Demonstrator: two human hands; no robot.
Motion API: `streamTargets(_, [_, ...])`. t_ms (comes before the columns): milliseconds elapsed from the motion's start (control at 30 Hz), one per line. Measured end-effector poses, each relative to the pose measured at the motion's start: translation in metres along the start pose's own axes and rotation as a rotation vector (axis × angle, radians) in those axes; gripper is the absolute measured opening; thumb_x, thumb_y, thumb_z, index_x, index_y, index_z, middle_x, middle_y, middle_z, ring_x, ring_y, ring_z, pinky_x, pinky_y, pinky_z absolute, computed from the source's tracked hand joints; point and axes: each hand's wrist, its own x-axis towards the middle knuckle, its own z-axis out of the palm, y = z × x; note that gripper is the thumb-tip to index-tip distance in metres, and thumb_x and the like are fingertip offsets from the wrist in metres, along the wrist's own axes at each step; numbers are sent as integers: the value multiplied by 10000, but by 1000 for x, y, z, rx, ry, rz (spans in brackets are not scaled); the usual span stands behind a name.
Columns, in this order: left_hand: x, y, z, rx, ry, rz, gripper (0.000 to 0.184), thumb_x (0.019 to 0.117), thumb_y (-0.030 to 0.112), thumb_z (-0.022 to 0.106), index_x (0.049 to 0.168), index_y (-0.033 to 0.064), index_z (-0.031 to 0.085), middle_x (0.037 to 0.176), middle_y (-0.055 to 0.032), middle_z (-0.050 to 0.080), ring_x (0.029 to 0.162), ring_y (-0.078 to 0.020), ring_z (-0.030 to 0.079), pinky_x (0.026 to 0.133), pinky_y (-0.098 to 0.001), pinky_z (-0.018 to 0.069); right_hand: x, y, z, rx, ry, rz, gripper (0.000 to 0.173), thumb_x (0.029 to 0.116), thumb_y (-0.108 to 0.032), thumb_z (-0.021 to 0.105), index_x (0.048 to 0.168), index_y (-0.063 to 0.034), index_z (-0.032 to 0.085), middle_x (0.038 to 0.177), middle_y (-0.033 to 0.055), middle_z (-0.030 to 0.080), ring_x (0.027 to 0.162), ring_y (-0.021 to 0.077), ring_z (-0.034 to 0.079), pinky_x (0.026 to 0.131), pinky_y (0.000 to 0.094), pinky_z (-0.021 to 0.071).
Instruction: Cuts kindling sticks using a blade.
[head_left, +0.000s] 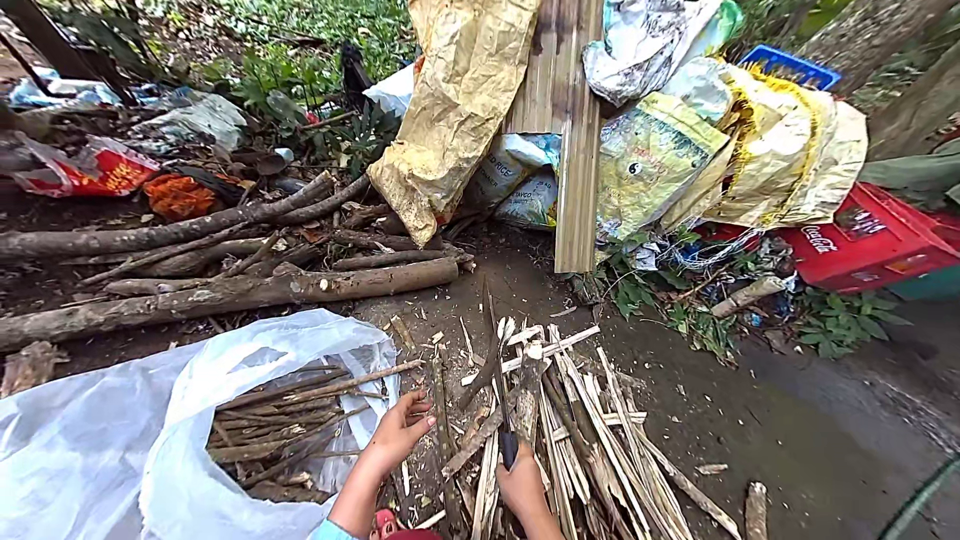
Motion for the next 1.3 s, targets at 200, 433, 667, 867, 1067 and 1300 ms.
streamTargets(200, [-4, 4, 3, -15, 9, 17, 536, 997, 61, 641, 1474, -54, 425, 1408, -260, 562, 1222, -309, 631, 1041, -419, 512, -1, -18, -32, 125, 80, -130, 419, 861, -58, 712, 1247, 44, 584, 949, 218, 679, 864, 349, 681, 801, 539, 542])
streamTargets(433, [-5, -2, 2, -24, 17, 19, 528, 992, 41, 635, 1467, -65, 431, 1399, -261, 565, 1205, -292, 637, 1035, -401, 512, -51, -59, -90, 366, 532, -554, 491, 822, -104, 691, 1241, 116, 560, 850, 151, 651, 703, 195, 623, 664, 404, 538])
streamTargets(667, [-2, -5, 1, -7, 10, -20, 537, 996, 61, 642, 1479, -41, 431, 1411, -232, 568, 1215, -272, 637, 1038, -394, 516, -5, 3, 17, 18, 73, -12, 562, 914, -99, 697, 1407, 58, 478, 1068, 271, 702, 1013, 409, 706, 908, 566, 546])
streamTargets(867, [-2, -2, 3, 25, 6, -22, 506, 1005, 58, 630, 1463, -44, 438, 1400, -238, 572, 1201, -270, 642, 1029, -392, 516, 22, 21, 21, 47, 3, 20, 553, 899, -76, 697, 1398, 42, 491, 1093, 261, 696, 1029, 399, 696, 912, 568, 538])
streamTargets(1067, [-1, 1, -2, 33, 18, -1, 521, 991, 47, 631, 1465, -49, 438, 1392, -241, 576, 1190, -275, 649, 1023, -395, 525, 12, -14, -43, 375, 141, -184, 447, 862, -20, 696, 1274, 68, 548, 866, 207, 658, 687, 303, 667, 683, 503, 572])
streamTargets(1300, [6, -6, -8, 6, 52, -26, 513, 997, 47, 626, 1464, -55, 441, 1390, -247, 576, 1189, -263, 648, 1018, -377, 521, -36, -66, -91, 391, 584, -462, 575, 832, -63, 677, 1316, 171, 471, 898, 209, 648, 725, 249, 645, 684, 447, 556])
